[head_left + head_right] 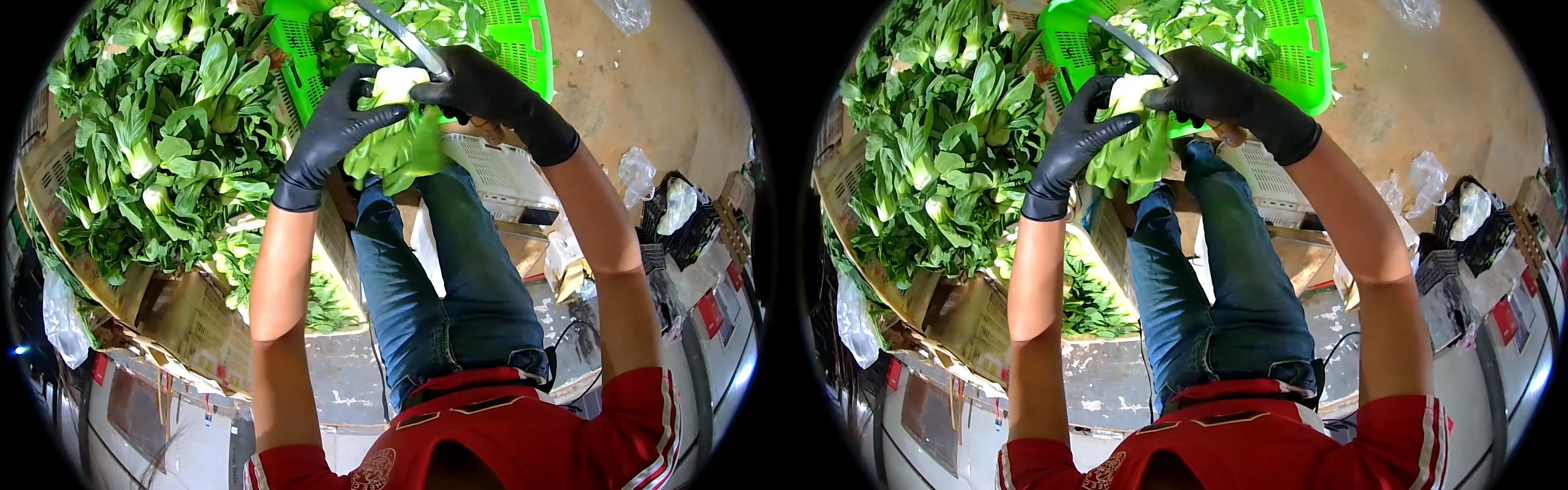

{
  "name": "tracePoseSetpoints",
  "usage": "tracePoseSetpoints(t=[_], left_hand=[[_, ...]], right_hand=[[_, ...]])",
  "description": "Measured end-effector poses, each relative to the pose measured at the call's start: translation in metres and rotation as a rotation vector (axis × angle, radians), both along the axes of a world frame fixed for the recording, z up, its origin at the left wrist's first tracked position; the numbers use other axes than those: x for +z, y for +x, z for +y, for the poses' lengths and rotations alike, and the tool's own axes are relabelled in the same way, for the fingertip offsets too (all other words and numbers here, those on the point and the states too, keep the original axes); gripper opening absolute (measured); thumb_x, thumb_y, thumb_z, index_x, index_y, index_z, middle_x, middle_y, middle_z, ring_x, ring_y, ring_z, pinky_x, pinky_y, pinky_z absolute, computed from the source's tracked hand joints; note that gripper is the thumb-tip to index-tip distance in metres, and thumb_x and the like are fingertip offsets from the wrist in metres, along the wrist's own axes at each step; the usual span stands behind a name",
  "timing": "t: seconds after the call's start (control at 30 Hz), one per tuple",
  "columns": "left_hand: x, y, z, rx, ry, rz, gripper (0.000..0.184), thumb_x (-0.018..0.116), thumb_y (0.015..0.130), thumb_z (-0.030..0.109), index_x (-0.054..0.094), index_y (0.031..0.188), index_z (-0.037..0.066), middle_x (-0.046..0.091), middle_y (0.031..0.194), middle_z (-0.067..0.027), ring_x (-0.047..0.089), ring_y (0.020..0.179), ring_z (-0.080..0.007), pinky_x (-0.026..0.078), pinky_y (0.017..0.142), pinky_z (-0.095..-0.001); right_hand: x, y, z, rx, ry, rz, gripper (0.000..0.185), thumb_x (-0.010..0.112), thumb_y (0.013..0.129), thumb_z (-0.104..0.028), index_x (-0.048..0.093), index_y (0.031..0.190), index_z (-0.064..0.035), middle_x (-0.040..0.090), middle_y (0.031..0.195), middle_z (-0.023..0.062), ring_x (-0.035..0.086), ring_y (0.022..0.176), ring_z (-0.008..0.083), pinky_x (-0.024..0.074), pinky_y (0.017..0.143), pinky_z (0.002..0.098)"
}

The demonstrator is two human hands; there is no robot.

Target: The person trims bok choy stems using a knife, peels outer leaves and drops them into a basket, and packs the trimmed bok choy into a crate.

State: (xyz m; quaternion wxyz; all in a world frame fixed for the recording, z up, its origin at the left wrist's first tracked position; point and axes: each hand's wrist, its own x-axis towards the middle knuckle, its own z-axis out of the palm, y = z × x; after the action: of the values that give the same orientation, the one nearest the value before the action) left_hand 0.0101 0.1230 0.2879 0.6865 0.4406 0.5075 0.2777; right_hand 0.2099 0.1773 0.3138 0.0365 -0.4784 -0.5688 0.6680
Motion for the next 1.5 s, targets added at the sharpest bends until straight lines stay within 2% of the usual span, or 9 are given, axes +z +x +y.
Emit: tracePoseSetpoints(t=[0.13, 0.27, 0.4, 0.53, 0.6, 1.0, 1.13, 1.3, 1.5], left_hand=[[0.010, -0.015, 0.000, -0.044, -0.161, -0.083, 0.052, 0.070, 0.075, 0.017, 0.048, 0.118, -0.002, 0.055, 0.111, -0.0105, 0.050, 0.104, -0.0170, 0.040, 0.090, -0.0292], [-0.003, -0.021, -0.018, 0.214, -0.189, -0.416, 0.051, 0.062, 0.078, 0.012, 0.044, 0.124, -0.002, 0.049, 0.123, -0.0126, 0.050, 0.111, -0.0226, 0.040, 0.095, -0.0311], [-0.016, -0.024, -0.034, 0.375, -0.520, -0.915, 0.052, 0.052, 0.081, 0.023, 0.041, 0.126, -0.002, 0.048, 0.125, -0.0177, 0.051, 0.110, -0.0292, 0.042, 0.094, -0.0411], [0.005, -0.021, -0.047, 0.406, -0.514, -0.650, 0.058, 0.045, 0.083, 0.037, 0.040, 0.125, -0.002, 0.054, 0.115, -0.0209, 0.058, 0.098, -0.0315, 0.046, 0.087, -0.0426], [-0.003, -0.028, -0.054, 0.577, -0.829, -1.099, 0.060, 0.044, 0.085, 0.044, 0.042, 0.124, -0.002, 0.055, 0.111, -0.0204, 0.060, 0.093, -0.0299, 0.049, 0.084, -0.0416], [0.026, -0.060, -0.086, 0.608, -0.059, -0.271, 0.046, 0.064, 0.078, 0.009, 0.046, 0.119, 0.000, 0.055, 0.109, -0.0094, 0.052, 0.099, -0.0166, 0.040, 0.087, -0.0296], [0.032, -0.076, -0.100, 0.677, 0.122, -0.137, 0.055, 0.070, 0.071, -0.001, 0.043, 0.120, -0.001, 0.052, 0.113, -0.0106, 0.051, 0.104, -0.0179, 0.041, 0.092, -0.0315], [0.042, -0.130, -0.121, 0.831, 0.179, 0.064, 0.055, 0.068, 0.073, 0.002, 0.043, 0.122, -0.002, 0.051, 0.117, -0.0107, 0.049, 0.108, -0.0186, 0.039, 0.094, -0.0324], [0.076, -0.289, -0.142, 1.245, 0.458, 0.088, 0.053, 0.046, 0.091, 0.031, 0.031, 0.133, 0.001, 0.042, 0.130, -0.0166, 0.042, 0.118, -0.0253, 0.030, 0.100, -0.0406]], right_hand=[[-0.001, 0.001, 0.008, 0.176, 0.158, -0.137, 0.026, 0.063, 0.072, -0.019, 0.059, 0.087, 0.0032, 0.056, 0.061, 0.0113, 0.054, 0.055, 0.0153, 0.0445, 0.055, 0.0304], [-0.033, 0.019, 0.011, 0.086, 0.904, -0.383, 0.038, 0.065, 0.076, -0.029, 0.059, 0.102, -0.0008, 0.062, 0.079, 0.0163, 0.061, 0.070, 0.0267, 0.0480, 0.067, 0.0336], [-0.013, 0.015, -0.002, 0.014, 0.704, -0.305, 0.046, 0.067, 0.076, -0.033, 0.056, 0.107, -0.0007, 0.062, 0.088, 0.0158, 0.061, 0.076, 0.0256, 0.0476, 0.070, 0.0316], [0.013, -0.020, -0.015, -0.065, 0.201, 0.100, 0.044, 0.069, 0.076, -0.029, 0.054, 0.105, 0.0003, 0.059, 0.094, 0.0130, 0.060, 0.083, 0.0216, 0.0464, 0.074, 0.0311], [0.010, -0.038, -0.023, 0.031, 0.428, 0.058, 0.041, 0.070, 0.075, -0.025, 0.054, 0.102, 0.0015, 0.057, 0.092, 0.0122, 0.058, 0.082, 0.0216, 0.0463, 0.072, 0.0316], [0.032, -0.094, -0.048, 0.206, 0.476, 0.091, 0.033, 0.070, 0.071, -0.028, 0.054, 0.079, 0.0001, 0.058, 0.069, 0.0145, 0.059, 0.061, 0.0217, 0.0457, 0.060, 0.0345], [0.060, -0.082, -0.054, -0.313, 0.150, 0.182, 0.011, 0.062, 0.078, -0.008, 0.061, 0.088, -0.0023, 0.057, 0.064, 0.0035, 0.050, 0.056, 0.0082, 0.0416, 0.052, 0.0244], [-0.014, -0.016, -0.033, 0.131, 1.025, -0.216, 0.020, 0.062, 0.076, -0.005, 0.062, 0.095, -0.0029, 0.059, 0.078, 0.0112, 0.056, 0.067, 0.0210, 0.0446, 0.059, 0.0302], [-0.015, -0.029, -0.057, -0.172, 0.364, -0.363, 0.014, 0.060, 0.082, -0.013, 0.062, 0.093, -0.0046, 0.055, 0.068, -0.0020, 0.043, 0.052, 0.0050, 0.0339, 0.046, 0.0206]])
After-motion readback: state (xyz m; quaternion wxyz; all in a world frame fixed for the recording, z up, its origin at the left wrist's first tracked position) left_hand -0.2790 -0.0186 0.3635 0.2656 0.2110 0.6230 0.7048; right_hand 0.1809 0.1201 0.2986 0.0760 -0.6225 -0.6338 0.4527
